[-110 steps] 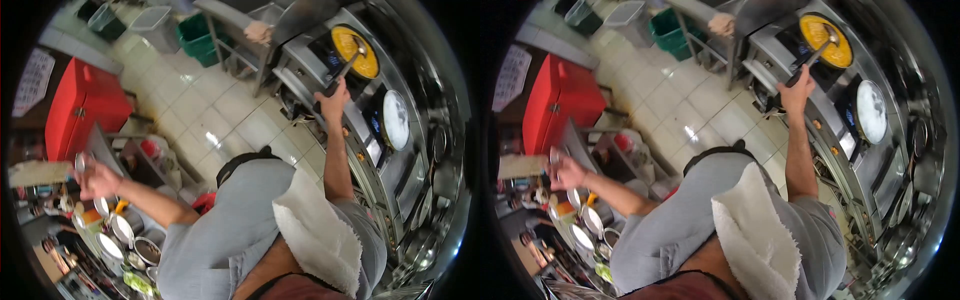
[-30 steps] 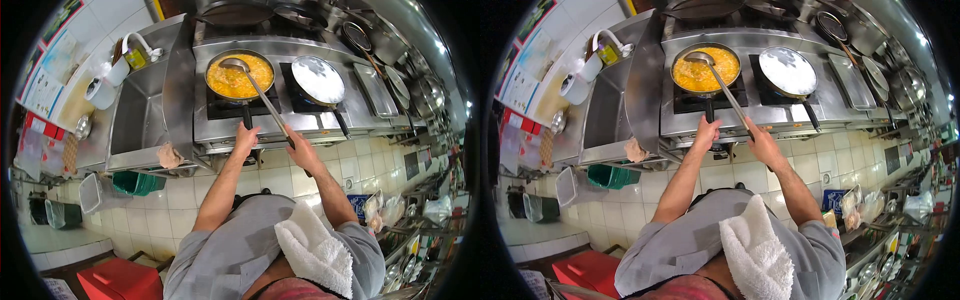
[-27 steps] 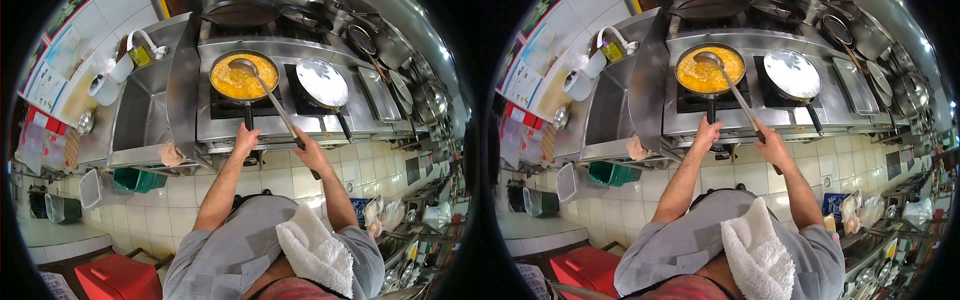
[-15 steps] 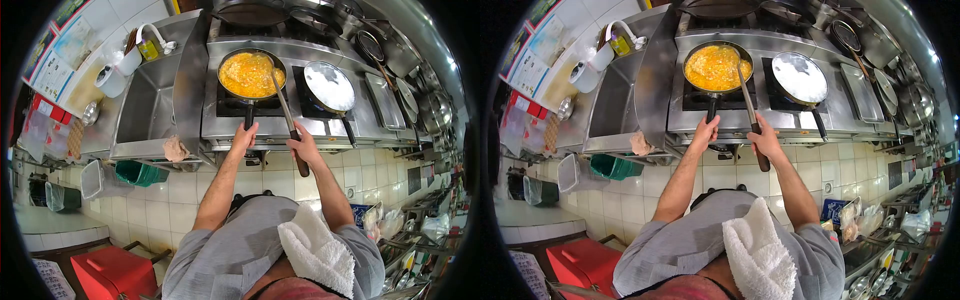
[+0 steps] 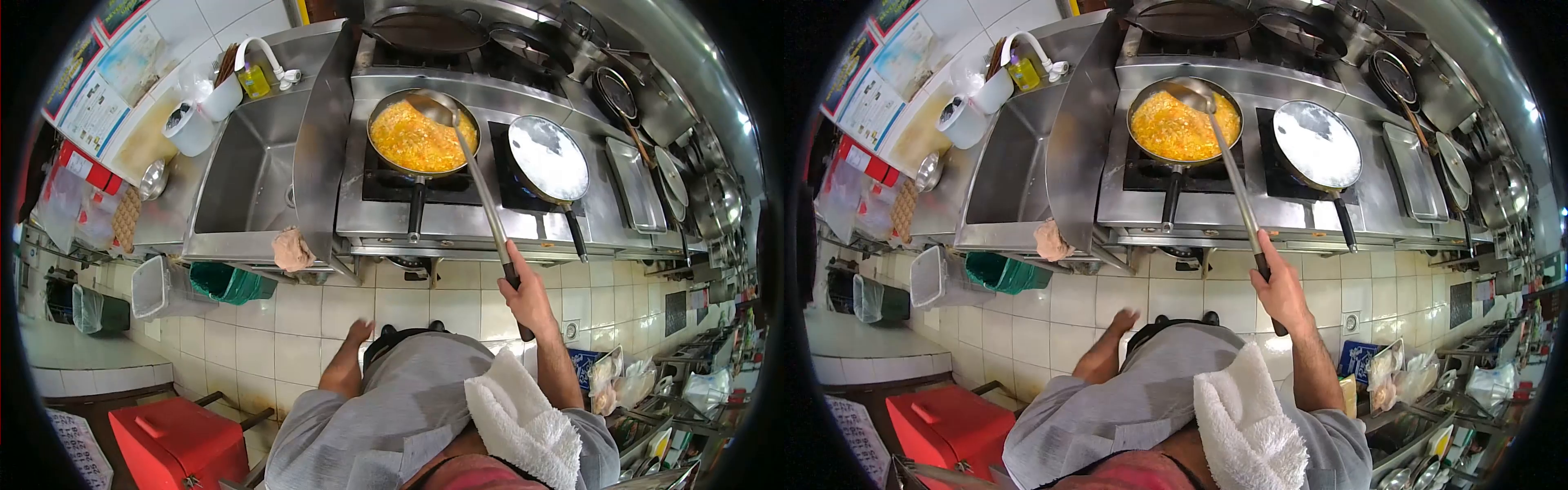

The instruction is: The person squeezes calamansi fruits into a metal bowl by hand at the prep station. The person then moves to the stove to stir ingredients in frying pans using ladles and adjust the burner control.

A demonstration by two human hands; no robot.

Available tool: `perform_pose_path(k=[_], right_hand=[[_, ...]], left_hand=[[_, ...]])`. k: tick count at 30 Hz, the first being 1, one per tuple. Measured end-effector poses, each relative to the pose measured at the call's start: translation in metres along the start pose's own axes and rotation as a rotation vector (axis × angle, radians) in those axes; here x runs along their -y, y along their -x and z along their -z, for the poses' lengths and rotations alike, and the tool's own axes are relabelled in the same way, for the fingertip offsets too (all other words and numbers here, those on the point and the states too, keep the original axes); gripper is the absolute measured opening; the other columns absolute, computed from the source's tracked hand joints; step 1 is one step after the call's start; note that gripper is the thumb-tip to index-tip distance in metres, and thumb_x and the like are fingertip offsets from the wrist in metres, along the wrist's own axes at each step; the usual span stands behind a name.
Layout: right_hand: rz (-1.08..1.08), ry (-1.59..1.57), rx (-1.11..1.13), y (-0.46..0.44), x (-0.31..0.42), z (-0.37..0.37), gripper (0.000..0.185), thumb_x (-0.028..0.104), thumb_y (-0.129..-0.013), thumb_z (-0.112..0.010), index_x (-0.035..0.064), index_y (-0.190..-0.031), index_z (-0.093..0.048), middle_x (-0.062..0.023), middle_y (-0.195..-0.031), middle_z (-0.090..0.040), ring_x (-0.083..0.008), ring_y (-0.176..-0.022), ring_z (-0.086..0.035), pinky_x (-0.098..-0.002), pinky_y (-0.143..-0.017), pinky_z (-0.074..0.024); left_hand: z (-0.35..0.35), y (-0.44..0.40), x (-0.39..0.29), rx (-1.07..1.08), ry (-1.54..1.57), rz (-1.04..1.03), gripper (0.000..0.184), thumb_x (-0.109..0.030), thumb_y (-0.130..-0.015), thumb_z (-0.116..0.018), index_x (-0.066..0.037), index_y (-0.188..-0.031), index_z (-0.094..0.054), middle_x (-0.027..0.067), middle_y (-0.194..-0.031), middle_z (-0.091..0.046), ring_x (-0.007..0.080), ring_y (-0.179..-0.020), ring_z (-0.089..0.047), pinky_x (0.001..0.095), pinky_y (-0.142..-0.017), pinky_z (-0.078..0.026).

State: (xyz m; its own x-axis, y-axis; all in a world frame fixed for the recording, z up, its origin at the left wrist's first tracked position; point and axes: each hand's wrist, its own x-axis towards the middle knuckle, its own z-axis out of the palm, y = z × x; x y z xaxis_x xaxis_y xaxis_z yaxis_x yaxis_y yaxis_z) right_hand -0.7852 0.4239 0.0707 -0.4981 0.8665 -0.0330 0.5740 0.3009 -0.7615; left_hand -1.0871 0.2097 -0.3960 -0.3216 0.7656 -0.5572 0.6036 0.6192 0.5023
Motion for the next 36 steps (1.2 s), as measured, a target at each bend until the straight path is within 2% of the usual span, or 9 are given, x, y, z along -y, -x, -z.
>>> perform_pose_path(k=[1,3,8,10,14,22,26,30,36], right_hand=[[-0.002,0.000,-0.002,0.002,0.001,0.000,0.070,-0.003,-0.077,-0.056,0.0096,-0.139,-0.026,-0.0064,-0.067,-0.047,-0.0112,-0.051,-0.047,-0.0269,-0.047,-0.0410],[-0.023,0.045,0.083,0.005,0.005,0.000,0.070,-0.001,-0.076,-0.059,0.0107,-0.138,-0.029,-0.0173,-0.075,-0.055,-0.0278,-0.068,-0.054,-0.0370,-0.066,-0.0450],[0.080,0.099,0.073,-0.007,-0.016,-0.008,0.067,0.000,-0.076,-0.059,0.0113,-0.136,-0.032,-0.0213,-0.083,-0.057,-0.0332,-0.073,-0.057,-0.0391,-0.069,-0.0455],[0.015,0.066,0.116,-0.015,-0.014,-0.001,0.066,0.000,-0.076,-0.059,0.0114,-0.135,-0.033,-0.0223,-0.086,-0.058,-0.0353,-0.075,-0.057,-0.0398,-0.070,-0.0455],[0.113,0.165,-0.023,-0.053,-0.029,0.003,0.065,-0.002,-0.075,-0.057,0.0071,-0.135,-0.033,-0.0245,-0.092,-0.057,-0.0390,-0.084,-0.056,-0.0405,-0.071,-0.0447],[-0.120,-0.179,0.052,-0.106,-0.034,-0.031,0.067,-0.003,-0.075,-0.056,0.0053,-0.136,-0.031,-0.0068,-0.063,-0.049,-0.0156,-0.048,-0.050,-0.0316,-0.045,-0.0410],[-0.072,-0.233,0.048,-0.085,-0.032,-0.031,0.065,-0.002,-0.076,-0.056,0.0061,-0.136,-0.032,-0.0030,-0.062,-0.047,-0.0113,-0.044,-0.045,-0.0278,-0.040,-0.0374],[-0.103,-0.127,0.010,-0.040,-0.010,-0.003,0.065,-0.002,-0.077,-0.056,0.0068,-0.136,-0.033,-0.0039,-0.063,-0.046,-0.0118,-0.049,-0.045,-0.0268,-0.045,-0.0389],[-0.188,-0.037,0.071,-0.003,-0.002,0.008,0.066,-0.001,-0.076,-0.058,0.0085,-0.136,-0.033,-0.0076,-0.065,-0.047,-0.0153,-0.059,-0.042,-0.0269,-0.057,-0.0401]], left_hand=[[0.002,0.017,0.021,0.249,-0.168,0.058,0.064,-0.055,-0.081,-0.046,0.005,-0.098,-0.060,0.0265,-0.104,-0.058,0.0374,-0.097,-0.056,0.0443,-0.083,-0.045],[0.011,0.064,0.036,0.232,-0.044,0.167,0.055,-0.050,-0.081,-0.047,0.003,-0.077,-0.062,0.0212,-0.076,-0.063,0.0329,-0.072,-0.062,0.0421,-0.070,-0.049],[0.018,0.091,0.065,0.082,0.295,0.275,0.047,-0.042,-0.082,-0.048,0.001,-0.066,-0.059,0.0146,-0.058,-0.061,0.0262,-0.049,-0.059,0.0383,-0.057,-0.050],[0.030,0.088,0.062,0.073,0.422,0.302,0.035,-0.031,-0.082,-0.051,0.003,-0.071,-0.055,0.0139,-0.062,-0.055,0.0216,-0.050,-0.055,0.0389,-0.042,-0.048],[0.045,0.069,0.016,-0.085,0.583,0.294,0.049,-0.034,-0.080,-0.059,0.006,-0.108,-0.053,0.0190,-0.079,-0.063,0.0212,-0.055,-0.062,0.0316,-0.056,-0.051],[0.054,0.055,-0.045,-0.146,0.622,0.171,0.048,-0.033,-0.080,-0.060,0.004,-0.110,-0.055,0.0170,-0.085,-0.065,0.0187,-0.058,-0.062,0.0298,-0.058,-0.050],[0.026,0.054,-0.005,-0.113,0.480,0.229,0.048,-0.035,-0.079,-0.059,0.003,-0.108,-0.057,0.0195,-0.095,-0.063,0.0280,-0.081,-0.063,0.0351,-0.075,-0.049],[0.009,0.076,0.050,-0.064,0.329,0.272,0.048,-0.039,-0.078,-0.058,0.002,-0.102,-0.060,0.0210,-0.106,-0.060,0.0351,-0.104,-0.054,0.0395,-0.090,-0.043],[0.026,0.081,0.037,-0.080,0.181,0.216,0.048,-0.040,-0.078,-0.057,0.002,-0.100,-0.061,0.0214,-0.105,-0.060,0.0346,-0.101,-0.056,0.0388,-0.089,-0.043]])
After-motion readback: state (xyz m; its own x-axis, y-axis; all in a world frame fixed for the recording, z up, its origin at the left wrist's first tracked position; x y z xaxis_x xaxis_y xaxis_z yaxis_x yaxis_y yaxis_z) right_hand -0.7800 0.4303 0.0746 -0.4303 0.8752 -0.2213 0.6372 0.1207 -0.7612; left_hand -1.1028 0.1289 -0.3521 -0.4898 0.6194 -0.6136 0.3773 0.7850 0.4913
